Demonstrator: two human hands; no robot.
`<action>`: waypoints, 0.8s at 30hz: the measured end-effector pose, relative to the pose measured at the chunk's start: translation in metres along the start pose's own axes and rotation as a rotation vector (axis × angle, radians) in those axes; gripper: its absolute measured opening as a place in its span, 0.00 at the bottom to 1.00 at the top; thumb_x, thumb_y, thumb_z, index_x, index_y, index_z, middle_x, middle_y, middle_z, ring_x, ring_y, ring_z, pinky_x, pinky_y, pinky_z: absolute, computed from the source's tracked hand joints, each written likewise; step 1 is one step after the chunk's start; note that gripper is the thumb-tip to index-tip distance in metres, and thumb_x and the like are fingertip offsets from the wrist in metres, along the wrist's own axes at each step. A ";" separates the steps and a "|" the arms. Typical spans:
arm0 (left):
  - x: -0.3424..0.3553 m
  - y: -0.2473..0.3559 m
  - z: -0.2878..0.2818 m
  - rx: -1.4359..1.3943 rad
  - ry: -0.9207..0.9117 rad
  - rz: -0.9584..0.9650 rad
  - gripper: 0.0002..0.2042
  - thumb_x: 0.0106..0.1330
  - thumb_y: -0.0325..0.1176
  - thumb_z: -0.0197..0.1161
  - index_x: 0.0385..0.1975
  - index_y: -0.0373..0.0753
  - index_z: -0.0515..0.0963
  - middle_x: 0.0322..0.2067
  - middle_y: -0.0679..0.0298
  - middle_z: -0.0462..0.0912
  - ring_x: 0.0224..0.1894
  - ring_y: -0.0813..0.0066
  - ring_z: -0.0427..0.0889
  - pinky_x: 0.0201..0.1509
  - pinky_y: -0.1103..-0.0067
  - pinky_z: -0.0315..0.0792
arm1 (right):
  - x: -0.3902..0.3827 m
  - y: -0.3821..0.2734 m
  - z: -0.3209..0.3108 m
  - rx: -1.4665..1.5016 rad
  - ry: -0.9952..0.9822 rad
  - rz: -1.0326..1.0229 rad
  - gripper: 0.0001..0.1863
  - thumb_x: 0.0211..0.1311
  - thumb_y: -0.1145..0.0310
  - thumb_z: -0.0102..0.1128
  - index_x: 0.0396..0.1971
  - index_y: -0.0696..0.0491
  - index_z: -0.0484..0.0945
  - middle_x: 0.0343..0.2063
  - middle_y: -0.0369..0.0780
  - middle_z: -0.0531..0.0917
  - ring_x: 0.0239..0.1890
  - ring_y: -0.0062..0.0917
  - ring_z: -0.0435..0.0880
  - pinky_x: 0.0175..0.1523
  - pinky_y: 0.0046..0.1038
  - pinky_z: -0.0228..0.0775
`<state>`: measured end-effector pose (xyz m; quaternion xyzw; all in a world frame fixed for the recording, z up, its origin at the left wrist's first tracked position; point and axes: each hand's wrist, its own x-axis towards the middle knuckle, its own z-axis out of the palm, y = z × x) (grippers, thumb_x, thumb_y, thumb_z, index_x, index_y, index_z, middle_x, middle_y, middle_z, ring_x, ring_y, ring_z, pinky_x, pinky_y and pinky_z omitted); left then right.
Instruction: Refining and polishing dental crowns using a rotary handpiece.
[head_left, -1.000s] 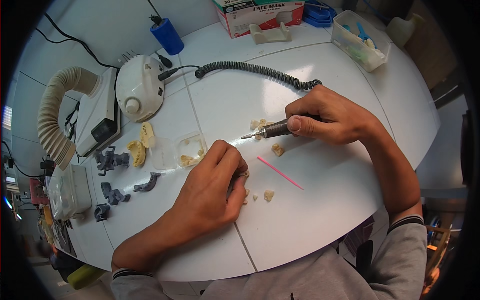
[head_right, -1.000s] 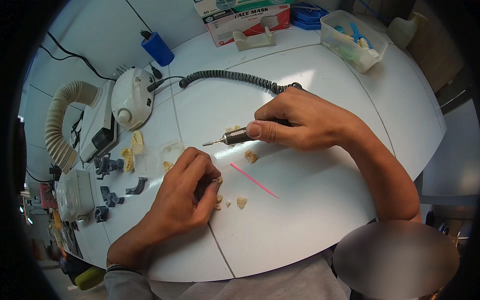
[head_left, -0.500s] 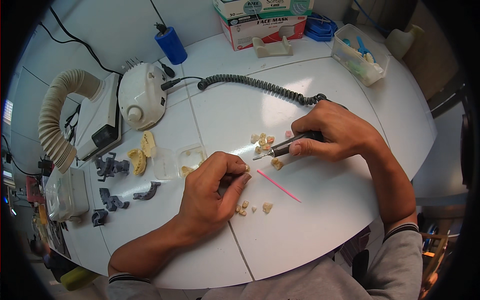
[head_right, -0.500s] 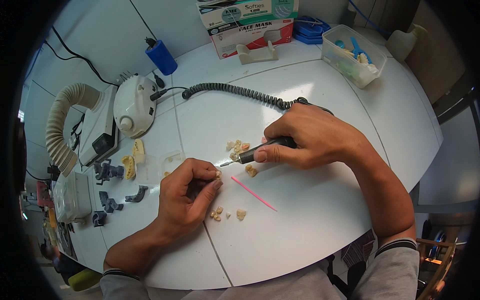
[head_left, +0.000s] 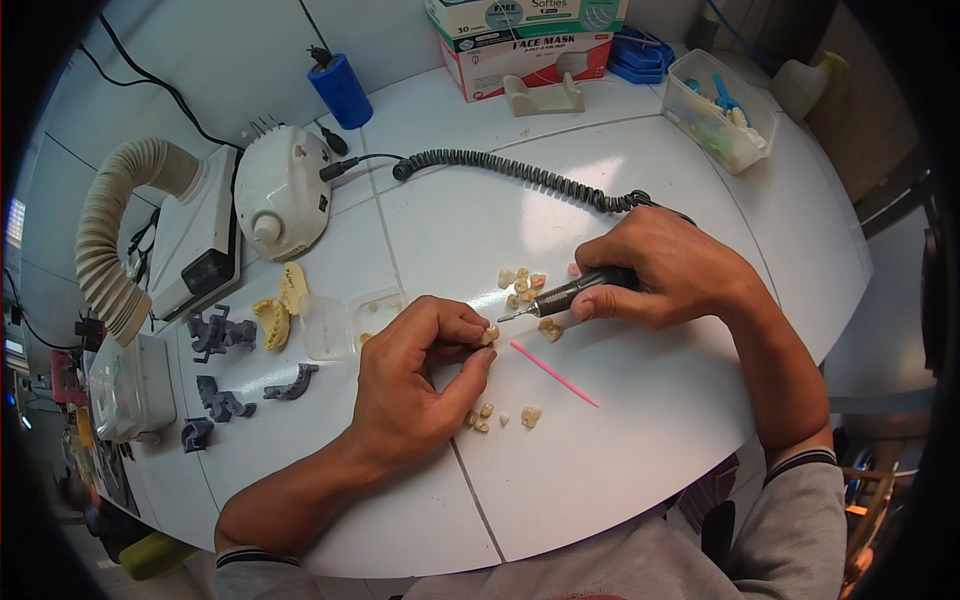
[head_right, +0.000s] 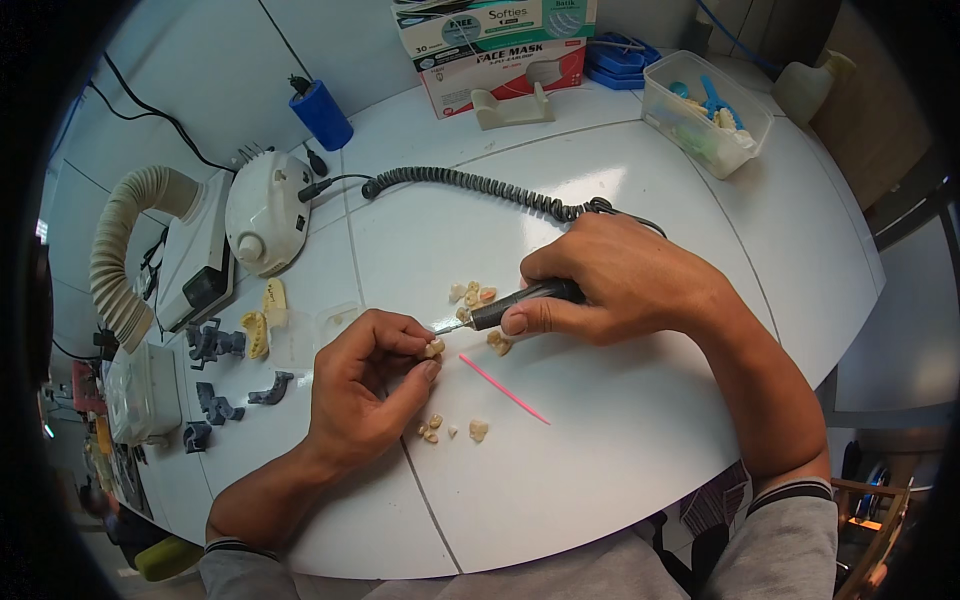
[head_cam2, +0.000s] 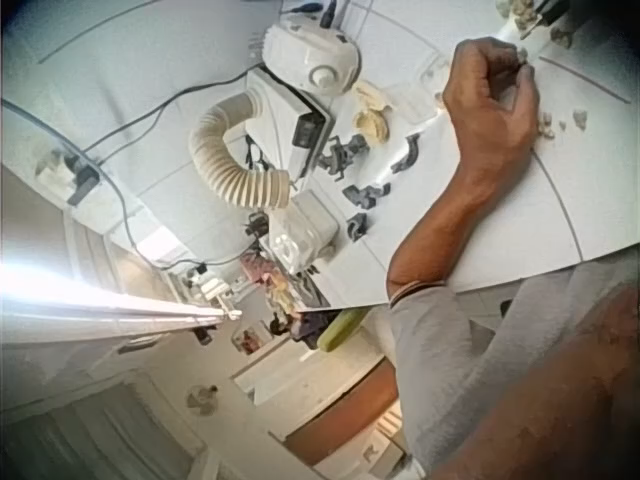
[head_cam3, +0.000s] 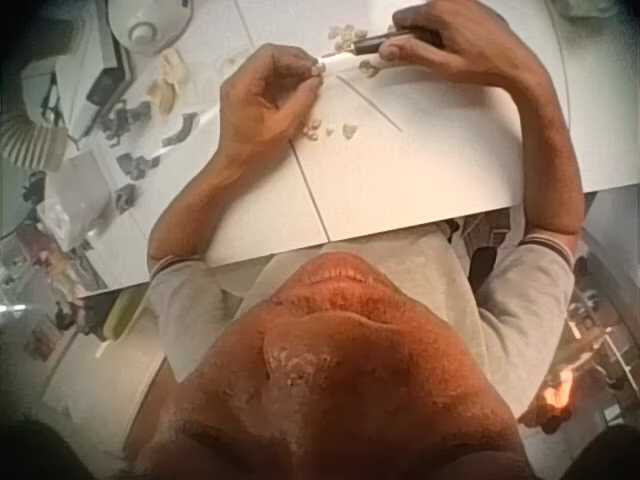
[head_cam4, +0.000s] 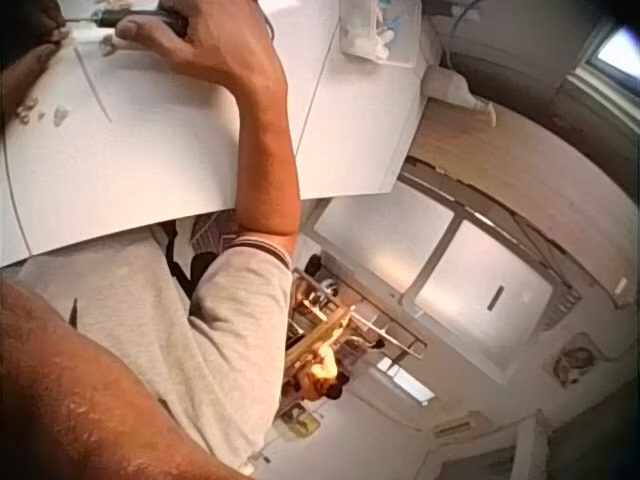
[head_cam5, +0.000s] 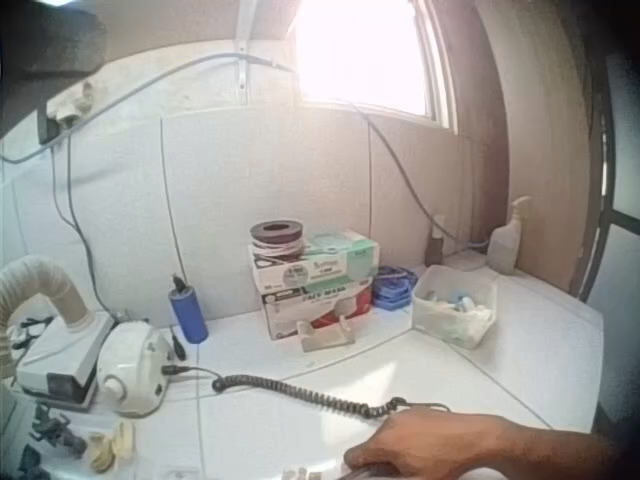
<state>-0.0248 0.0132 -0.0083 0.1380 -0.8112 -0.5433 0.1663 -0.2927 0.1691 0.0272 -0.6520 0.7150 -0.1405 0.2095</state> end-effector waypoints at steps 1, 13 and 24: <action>0.000 0.000 0.000 0.000 -0.001 -0.001 0.08 0.69 0.15 0.68 0.43 0.29 0.77 0.50 0.54 0.84 0.51 0.76 0.87 0.56 0.80 0.85 | 0.000 -0.001 0.000 0.007 0.003 0.002 0.41 0.69 0.26 0.61 0.25 0.55 0.87 0.11 0.40 0.76 0.16 0.36 0.77 0.26 0.40 0.66; -0.003 -0.004 -0.004 0.043 -0.031 0.025 0.11 0.68 0.14 0.67 0.46 0.32 0.76 0.46 0.59 0.82 0.48 0.79 0.84 0.55 0.81 0.79 | -0.001 -0.004 0.000 -0.009 0.021 -0.001 0.40 0.69 0.27 0.62 0.24 0.55 0.86 0.11 0.42 0.76 0.17 0.39 0.78 0.28 0.41 0.68; 0.000 0.004 -0.004 -0.013 0.004 0.046 0.13 0.70 0.14 0.64 0.52 0.31 0.78 0.47 0.60 0.79 0.49 0.76 0.84 0.57 0.79 0.81 | 0.000 -0.004 -0.001 -0.007 0.016 -0.006 0.40 0.68 0.26 0.62 0.22 0.55 0.84 0.10 0.41 0.75 0.16 0.38 0.78 0.27 0.41 0.67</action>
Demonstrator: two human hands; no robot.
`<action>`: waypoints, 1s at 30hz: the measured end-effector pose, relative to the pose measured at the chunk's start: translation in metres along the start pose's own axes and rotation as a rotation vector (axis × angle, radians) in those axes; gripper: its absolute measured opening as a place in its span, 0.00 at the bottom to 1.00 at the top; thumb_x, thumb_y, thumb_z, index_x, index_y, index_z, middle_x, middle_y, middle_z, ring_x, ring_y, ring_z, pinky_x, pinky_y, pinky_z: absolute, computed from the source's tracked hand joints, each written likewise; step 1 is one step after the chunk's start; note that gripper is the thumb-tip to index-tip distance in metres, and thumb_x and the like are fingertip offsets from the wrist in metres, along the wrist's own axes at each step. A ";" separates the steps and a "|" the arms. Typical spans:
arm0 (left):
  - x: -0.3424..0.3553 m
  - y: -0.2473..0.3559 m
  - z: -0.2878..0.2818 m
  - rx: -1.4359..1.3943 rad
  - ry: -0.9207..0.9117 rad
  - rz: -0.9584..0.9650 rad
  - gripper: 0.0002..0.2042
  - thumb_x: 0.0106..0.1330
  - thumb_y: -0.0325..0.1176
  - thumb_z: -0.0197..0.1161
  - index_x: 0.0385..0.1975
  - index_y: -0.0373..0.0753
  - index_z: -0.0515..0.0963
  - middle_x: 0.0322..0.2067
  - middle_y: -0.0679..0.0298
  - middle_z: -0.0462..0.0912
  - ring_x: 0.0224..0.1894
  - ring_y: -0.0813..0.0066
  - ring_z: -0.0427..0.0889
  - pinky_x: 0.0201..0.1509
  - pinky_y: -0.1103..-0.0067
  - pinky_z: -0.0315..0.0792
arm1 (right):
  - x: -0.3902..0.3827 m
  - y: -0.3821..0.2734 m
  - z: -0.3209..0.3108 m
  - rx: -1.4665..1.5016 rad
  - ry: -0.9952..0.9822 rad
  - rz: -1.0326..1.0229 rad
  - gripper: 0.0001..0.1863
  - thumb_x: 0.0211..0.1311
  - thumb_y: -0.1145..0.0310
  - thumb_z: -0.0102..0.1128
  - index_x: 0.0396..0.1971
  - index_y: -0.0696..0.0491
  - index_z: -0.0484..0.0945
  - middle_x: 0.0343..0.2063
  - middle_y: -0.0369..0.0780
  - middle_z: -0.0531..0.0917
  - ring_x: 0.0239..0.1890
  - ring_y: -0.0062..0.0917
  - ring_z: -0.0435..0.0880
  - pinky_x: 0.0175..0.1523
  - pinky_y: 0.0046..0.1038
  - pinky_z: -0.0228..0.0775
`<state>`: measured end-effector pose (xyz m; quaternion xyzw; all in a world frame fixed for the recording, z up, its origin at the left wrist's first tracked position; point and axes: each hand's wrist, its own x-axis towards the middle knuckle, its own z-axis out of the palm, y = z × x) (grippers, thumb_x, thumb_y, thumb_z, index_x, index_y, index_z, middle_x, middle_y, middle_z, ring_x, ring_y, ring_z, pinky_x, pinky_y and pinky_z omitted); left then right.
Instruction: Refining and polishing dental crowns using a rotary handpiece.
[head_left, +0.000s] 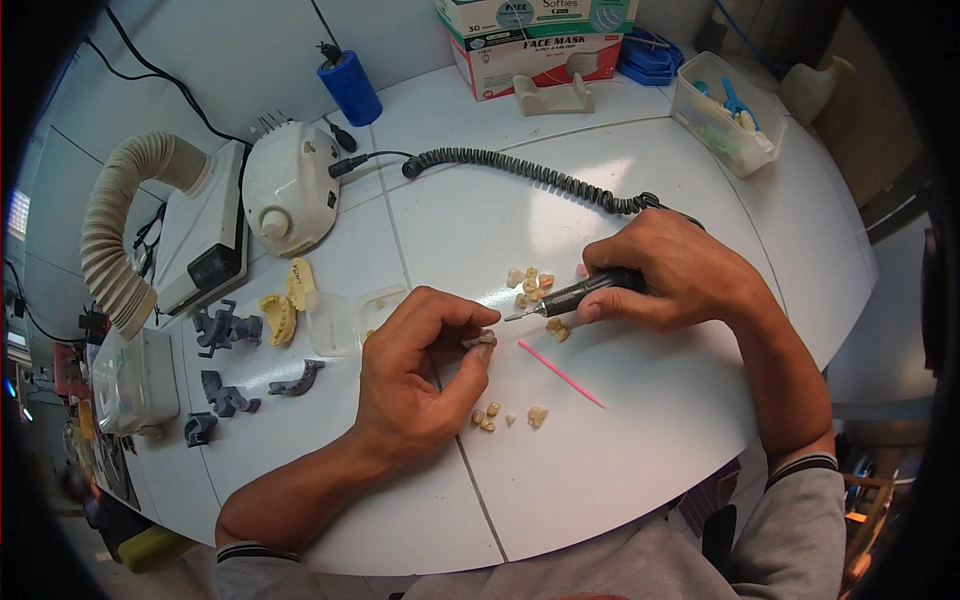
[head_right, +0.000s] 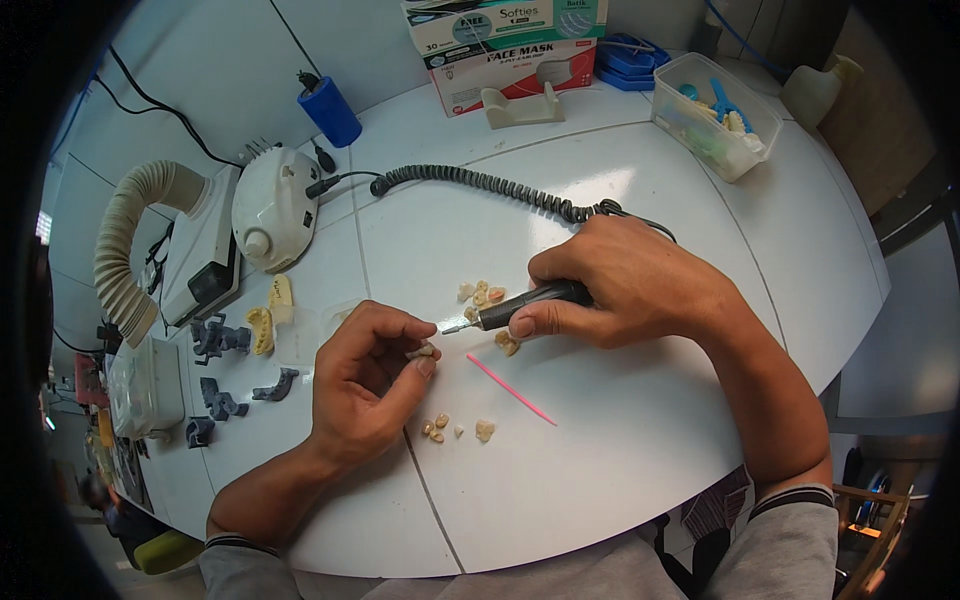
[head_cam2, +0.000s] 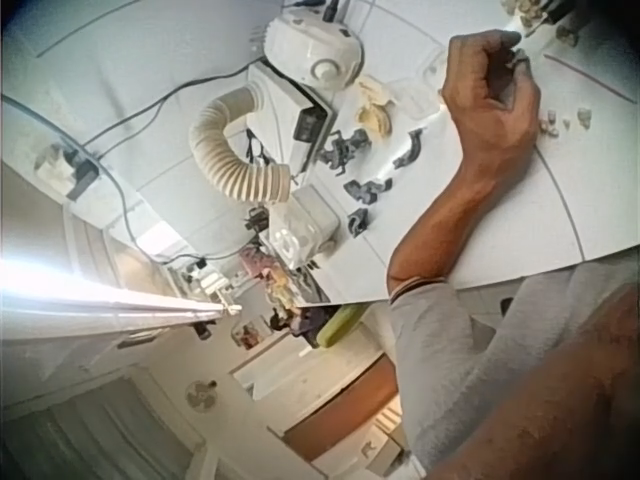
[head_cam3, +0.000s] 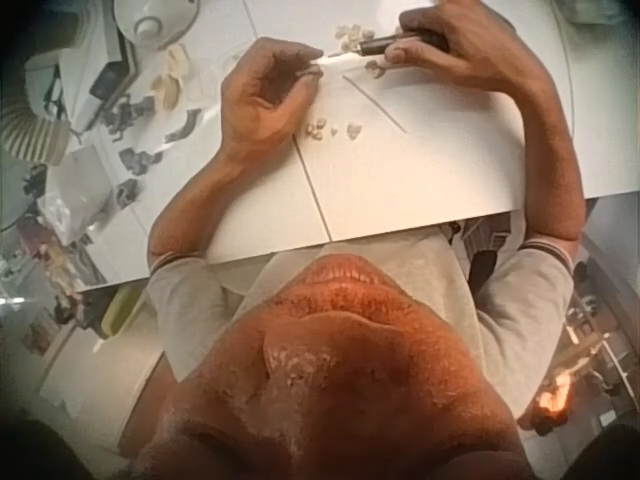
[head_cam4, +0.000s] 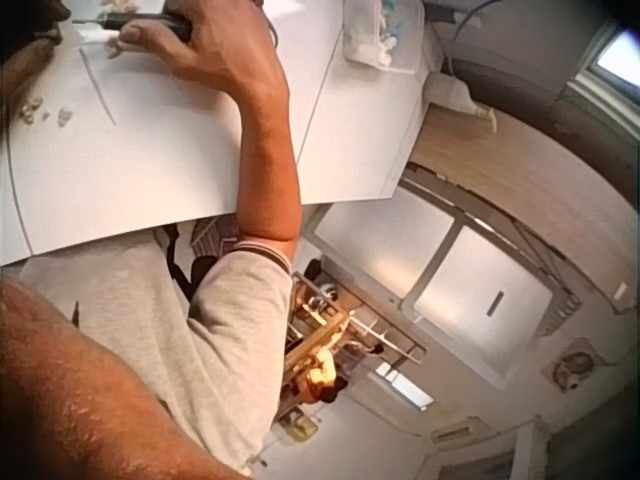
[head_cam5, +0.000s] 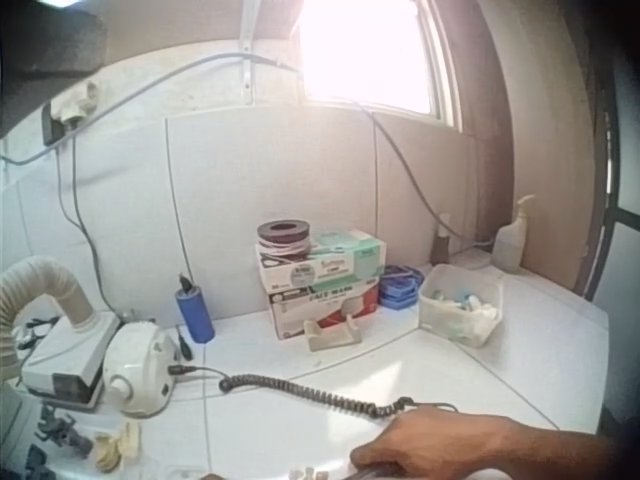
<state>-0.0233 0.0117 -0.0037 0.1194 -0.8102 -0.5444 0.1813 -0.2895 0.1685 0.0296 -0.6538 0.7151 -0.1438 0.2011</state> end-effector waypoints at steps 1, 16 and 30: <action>0.000 0.000 0.000 0.001 0.003 -0.002 0.13 0.70 0.14 0.64 0.52 0.31 0.78 0.47 0.60 0.79 0.49 0.76 0.84 0.57 0.79 0.81 | 0.000 0.000 0.000 0.002 -0.002 -0.001 0.40 0.68 0.26 0.62 0.22 0.55 0.84 0.10 0.41 0.75 0.16 0.38 0.78 0.27 0.41 0.67; -0.002 -0.004 0.003 -0.263 0.020 -0.123 0.10 0.76 0.15 0.61 0.53 0.28 0.79 0.52 0.54 0.83 0.56 0.68 0.88 0.64 0.73 0.85 | -0.001 0.002 0.002 0.016 0.032 -0.026 0.39 0.67 0.27 0.64 0.27 0.56 0.89 0.11 0.42 0.77 0.16 0.38 0.79 0.26 0.40 0.66; -0.001 0.002 0.004 -0.200 0.033 -0.103 0.13 0.72 0.14 0.66 0.54 0.28 0.78 0.62 0.47 0.78 0.60 0.61 0.88 0.66 0.74 0.86 | -0.001 0.004 0.005 0.000 0.048 -0.048 0.38 0.68 0.28 0.64 0.29 0.56 0.89 0.11 0.41 0.78 0.16 0.37 0.80 0.26 0.39 0.68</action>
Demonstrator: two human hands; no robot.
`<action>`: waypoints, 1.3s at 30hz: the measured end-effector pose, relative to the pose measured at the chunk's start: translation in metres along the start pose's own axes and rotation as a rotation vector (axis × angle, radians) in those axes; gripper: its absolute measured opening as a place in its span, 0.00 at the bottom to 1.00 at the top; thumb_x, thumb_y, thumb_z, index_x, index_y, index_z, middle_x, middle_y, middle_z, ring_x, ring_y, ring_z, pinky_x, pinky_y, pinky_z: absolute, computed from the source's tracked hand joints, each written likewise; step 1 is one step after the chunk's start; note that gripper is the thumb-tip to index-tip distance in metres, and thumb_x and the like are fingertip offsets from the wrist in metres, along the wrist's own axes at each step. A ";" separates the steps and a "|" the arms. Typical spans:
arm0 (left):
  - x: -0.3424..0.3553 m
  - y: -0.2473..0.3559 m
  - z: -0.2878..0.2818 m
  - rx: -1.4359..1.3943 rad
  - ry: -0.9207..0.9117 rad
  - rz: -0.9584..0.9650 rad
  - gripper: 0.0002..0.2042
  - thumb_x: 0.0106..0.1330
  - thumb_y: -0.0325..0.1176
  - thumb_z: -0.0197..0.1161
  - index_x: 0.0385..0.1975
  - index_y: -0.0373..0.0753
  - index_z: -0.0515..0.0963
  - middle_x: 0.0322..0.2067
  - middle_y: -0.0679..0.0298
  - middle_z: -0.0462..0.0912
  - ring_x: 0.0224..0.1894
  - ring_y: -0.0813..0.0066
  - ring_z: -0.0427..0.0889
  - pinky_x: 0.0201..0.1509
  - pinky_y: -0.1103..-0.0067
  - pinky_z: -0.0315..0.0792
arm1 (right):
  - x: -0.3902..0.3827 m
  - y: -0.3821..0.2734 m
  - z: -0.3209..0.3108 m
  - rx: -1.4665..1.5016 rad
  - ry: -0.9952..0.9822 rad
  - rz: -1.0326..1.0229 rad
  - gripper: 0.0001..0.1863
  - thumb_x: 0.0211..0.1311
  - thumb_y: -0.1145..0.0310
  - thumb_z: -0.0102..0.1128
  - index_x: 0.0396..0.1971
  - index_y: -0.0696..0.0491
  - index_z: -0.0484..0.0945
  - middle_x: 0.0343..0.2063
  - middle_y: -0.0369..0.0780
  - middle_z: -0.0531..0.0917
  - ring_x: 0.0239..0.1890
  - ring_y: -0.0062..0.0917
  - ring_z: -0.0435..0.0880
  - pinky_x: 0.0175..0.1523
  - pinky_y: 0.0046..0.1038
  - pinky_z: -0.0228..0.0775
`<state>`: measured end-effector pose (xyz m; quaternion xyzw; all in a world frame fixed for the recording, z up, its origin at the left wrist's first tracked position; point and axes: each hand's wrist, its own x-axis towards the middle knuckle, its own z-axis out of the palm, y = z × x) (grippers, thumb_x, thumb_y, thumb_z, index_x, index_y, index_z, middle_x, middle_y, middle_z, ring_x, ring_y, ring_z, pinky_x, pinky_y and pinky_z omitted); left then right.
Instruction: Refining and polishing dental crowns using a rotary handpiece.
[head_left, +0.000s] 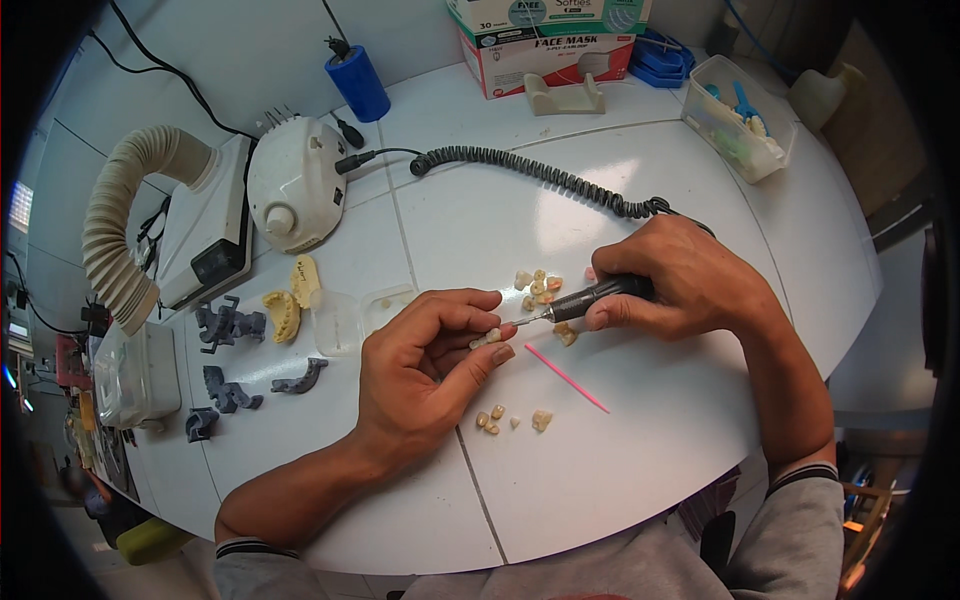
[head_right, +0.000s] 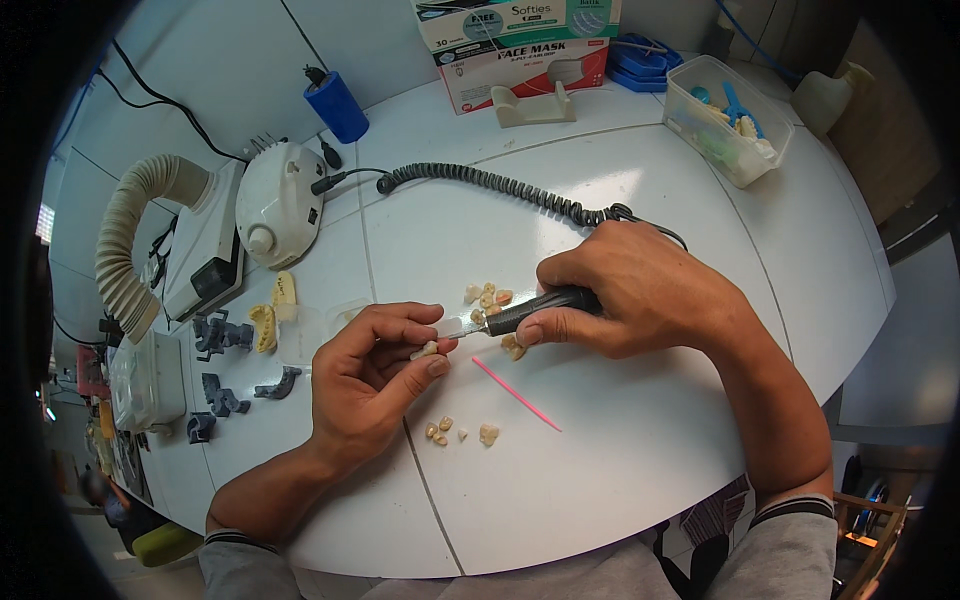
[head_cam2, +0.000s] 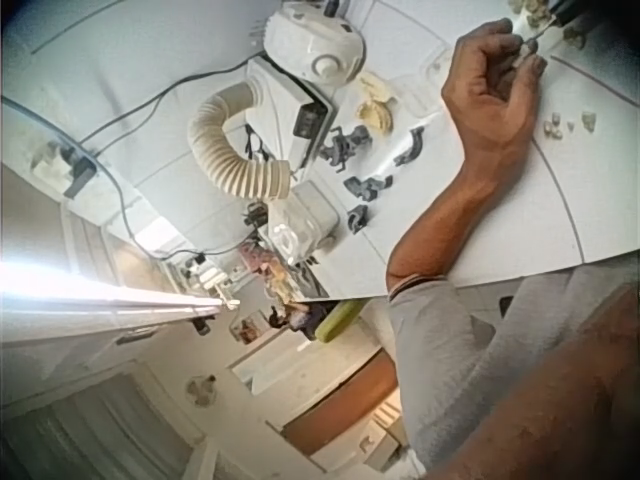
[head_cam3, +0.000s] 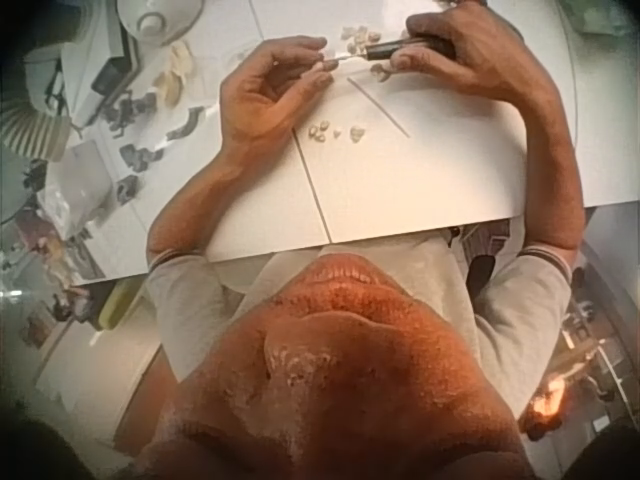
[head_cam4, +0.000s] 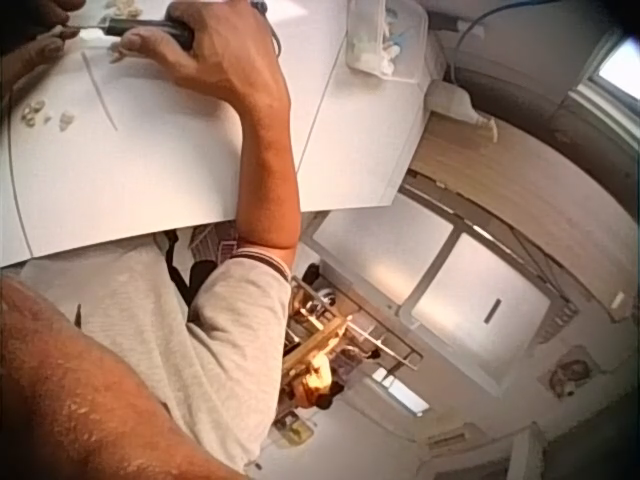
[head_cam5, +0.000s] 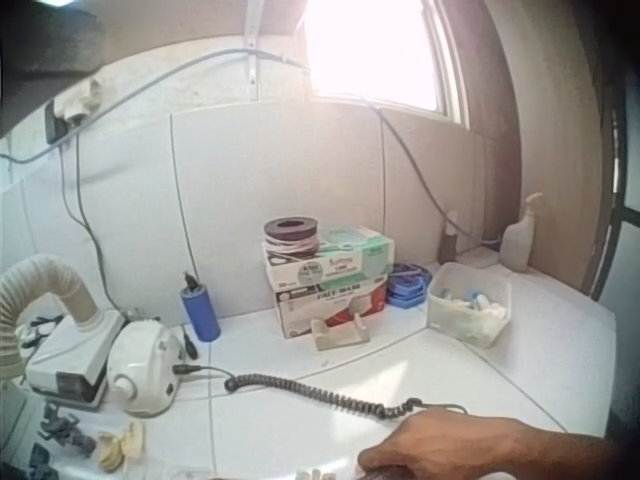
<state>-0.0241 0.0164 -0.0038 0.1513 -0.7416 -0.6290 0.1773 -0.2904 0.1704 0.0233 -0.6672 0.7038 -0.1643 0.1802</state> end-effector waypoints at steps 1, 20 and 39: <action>0.000 0.000 0.000 0.000 0.001 0.000 0.13 0.72 0.14 0.66 0.54 0.28 0.78 0.62 0.47 0.78 0.60 0.61 0.88 0.66 0.74 0.86 | 0.000 0.000 0.000 0.000 -0.003 0.001 0.38 0.68 0.29 0.65 0.29 0.56 0.90 0.11 0.41 0.78 0.16 0.37 0.80 0.26 0.39 0.67; 0.002 0.000 -0.002 0.098 -0.029 0.029 0.11 0.70 0.11 0.64 0.49 0.27 0.79 0.62 0.48 0.75 0.62 0.63 0.87 0.68 0.74 0.86 | 0.000 -0.002 -0.001 -0.009 -0.009 0.013 0.37 0.67 0.30 0.67 0.29 0.56 0.89 0.11 0.42 0.78 0.16 0.38 0.81 0.27 0.39 0.69; 0.003 0.002 0.000 0.102 -0.038 -0.004 0.08 0.69 0.13 0.67 0.44 0.27 0.79 0.62 0.45 0.76 0.65 0.58 0.85 0.68 0.73 0.85 | -0.001 -0.005 -0.005 -0.017 -0.004 -0.003 0.36 0.67 0.32 0.68 0.25 0.56 0.86 0.13 0.45 0.79 0.18 0.43 0.82 0.29 0.41 0.69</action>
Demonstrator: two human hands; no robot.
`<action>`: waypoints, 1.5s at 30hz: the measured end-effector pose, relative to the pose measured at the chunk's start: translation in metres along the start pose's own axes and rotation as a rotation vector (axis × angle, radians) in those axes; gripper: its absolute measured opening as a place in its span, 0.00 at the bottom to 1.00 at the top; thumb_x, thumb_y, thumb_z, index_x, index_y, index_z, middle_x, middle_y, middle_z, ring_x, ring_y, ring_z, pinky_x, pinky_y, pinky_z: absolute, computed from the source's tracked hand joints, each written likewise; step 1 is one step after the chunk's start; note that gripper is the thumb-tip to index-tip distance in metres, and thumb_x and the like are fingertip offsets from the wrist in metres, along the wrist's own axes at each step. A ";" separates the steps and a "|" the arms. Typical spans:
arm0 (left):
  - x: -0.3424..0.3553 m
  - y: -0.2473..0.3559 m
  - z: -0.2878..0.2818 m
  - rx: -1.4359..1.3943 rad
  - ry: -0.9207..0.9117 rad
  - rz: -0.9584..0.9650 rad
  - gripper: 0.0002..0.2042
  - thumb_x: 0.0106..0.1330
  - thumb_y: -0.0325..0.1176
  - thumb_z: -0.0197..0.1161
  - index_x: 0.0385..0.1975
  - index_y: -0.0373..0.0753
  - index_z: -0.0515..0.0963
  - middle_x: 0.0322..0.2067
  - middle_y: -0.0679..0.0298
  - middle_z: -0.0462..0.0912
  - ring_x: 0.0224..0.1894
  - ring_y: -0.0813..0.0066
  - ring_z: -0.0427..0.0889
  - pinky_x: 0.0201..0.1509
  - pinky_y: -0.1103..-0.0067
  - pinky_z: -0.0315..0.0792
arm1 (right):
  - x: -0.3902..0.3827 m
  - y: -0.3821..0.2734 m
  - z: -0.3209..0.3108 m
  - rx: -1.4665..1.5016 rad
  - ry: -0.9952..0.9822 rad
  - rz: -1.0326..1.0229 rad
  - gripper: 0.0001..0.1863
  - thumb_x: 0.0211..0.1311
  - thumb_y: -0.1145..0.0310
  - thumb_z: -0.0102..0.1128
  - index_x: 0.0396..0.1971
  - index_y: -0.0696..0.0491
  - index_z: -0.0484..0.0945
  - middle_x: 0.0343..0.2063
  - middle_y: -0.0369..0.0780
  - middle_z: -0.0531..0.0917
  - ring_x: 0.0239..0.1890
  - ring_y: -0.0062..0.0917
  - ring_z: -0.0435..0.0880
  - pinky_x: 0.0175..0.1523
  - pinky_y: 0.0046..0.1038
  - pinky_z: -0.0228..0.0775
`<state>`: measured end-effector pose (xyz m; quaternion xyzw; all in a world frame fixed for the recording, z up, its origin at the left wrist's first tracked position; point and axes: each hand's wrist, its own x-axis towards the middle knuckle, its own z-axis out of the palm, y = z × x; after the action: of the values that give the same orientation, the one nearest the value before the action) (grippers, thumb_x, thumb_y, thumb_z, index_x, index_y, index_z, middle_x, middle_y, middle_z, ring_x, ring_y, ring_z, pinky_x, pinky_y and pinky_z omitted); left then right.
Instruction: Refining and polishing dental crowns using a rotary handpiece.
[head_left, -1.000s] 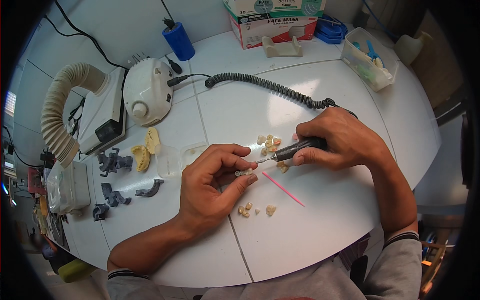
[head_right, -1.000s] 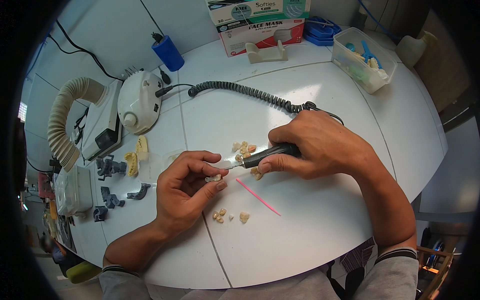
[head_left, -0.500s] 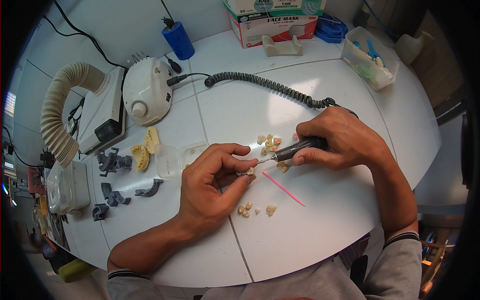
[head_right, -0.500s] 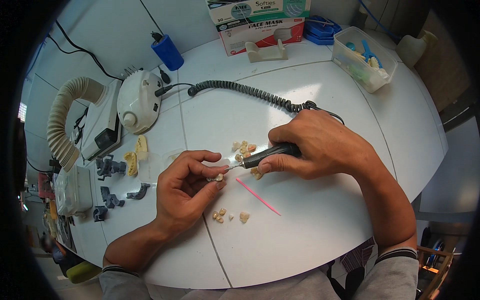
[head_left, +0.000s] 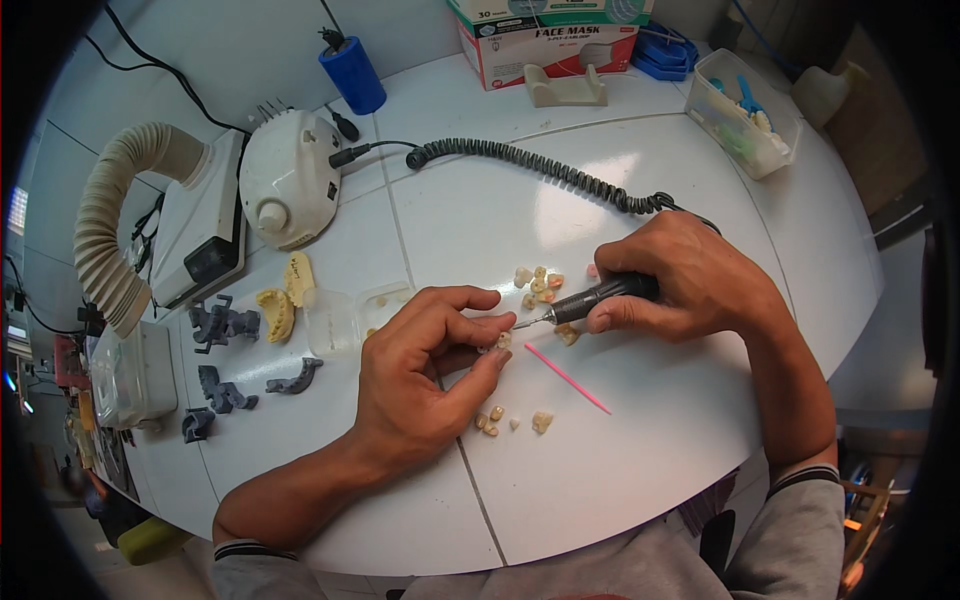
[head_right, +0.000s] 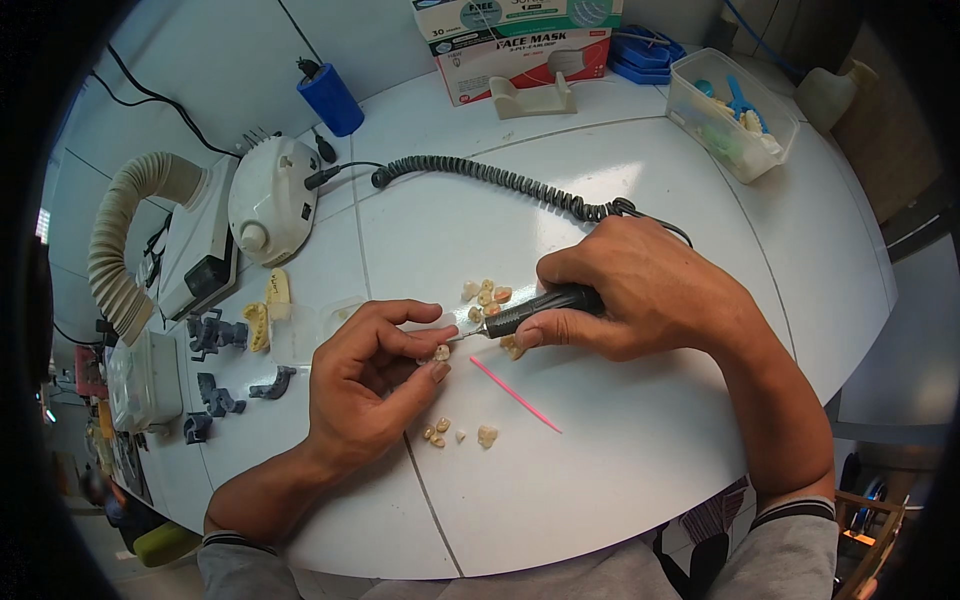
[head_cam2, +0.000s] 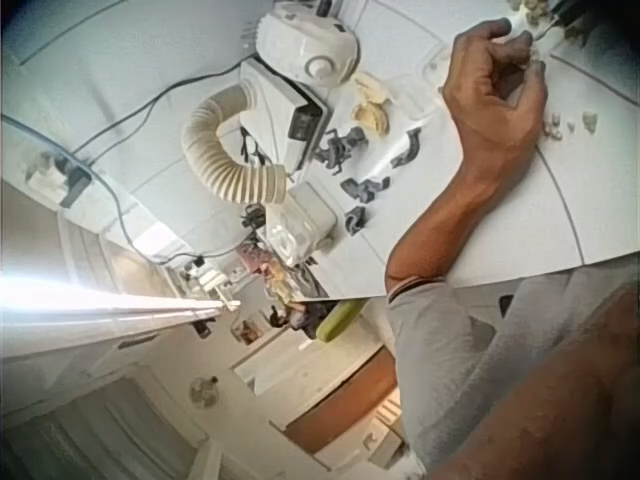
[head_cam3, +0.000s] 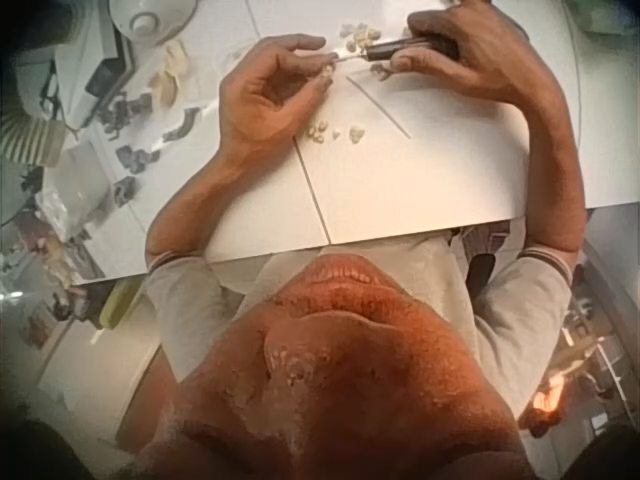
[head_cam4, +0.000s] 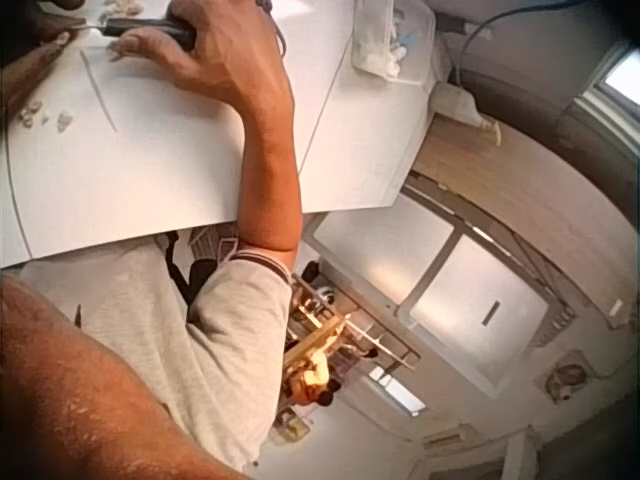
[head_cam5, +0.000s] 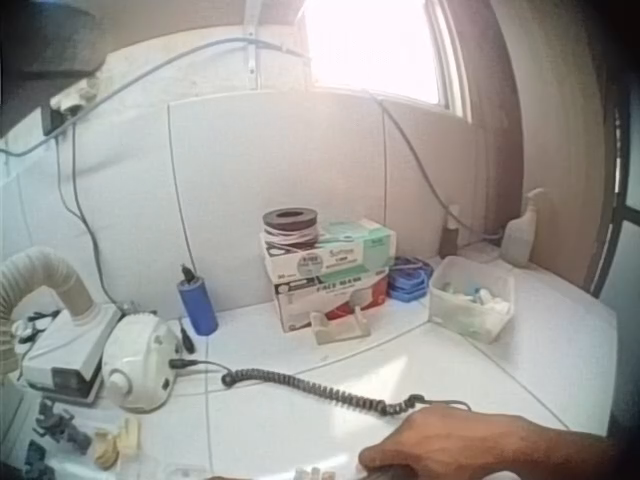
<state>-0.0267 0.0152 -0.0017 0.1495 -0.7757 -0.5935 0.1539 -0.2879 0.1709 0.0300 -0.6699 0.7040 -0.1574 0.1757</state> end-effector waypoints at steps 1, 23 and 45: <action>0.000 0.000 0.000 0.000 0.000 -0.002 0.08 0.69 0.13 0.67 0.44 0.27 0.79 0.62 0.45 0.76 0.65 0.58 0.85 0.68 0.73 0.85 | 0.000 0.001 0.001 0.000 0.004 -0.001 0.36 0.67 0.32 0.68 0.26 0.56 0.86 0.13 0.45 0.79 0.18 0.43 0.82 0.29 0.41 0.69; 0.000 0.002 0.000 0.011 -0.005 -0.008 0.10 0.68 0.12 0.68 0.44 0.29 0.75 0.62 0.46 0.74 0.66 0.56 0.85 0.69 0.73 0.85 | 0.000 0.002 0.002 -0.005 0.029 -0.029 0.35 0.67 0.33 0.69 0.23 0.55 0.84 0.11 0.43 0.76 0.17 0.41 0.79 0.28 0.42 0.67; -0.003 0.000 -0.001 0.408 -0.056 0.139 0.10 0.64 0.22 0.75 0.43 0.32 0.85 0.54 0.52 0.83 0.44 0.75 0.87 0.43 0.80 0.79 | 0.001 0.005 0.002 -0.005 -0.039 0.069 0.35 0.63 0.32 0.71 0.33 0.56 0.87 0.13 0.42 0.74 0.19 0.40 0.74 0.32 0.41 0.63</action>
<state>-0.0239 0.0157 -0.0012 0.1072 -0.8922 -0.4159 0.1395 -0.2911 0.1701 0.0260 -0.6487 0.7234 -0.1364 0.1929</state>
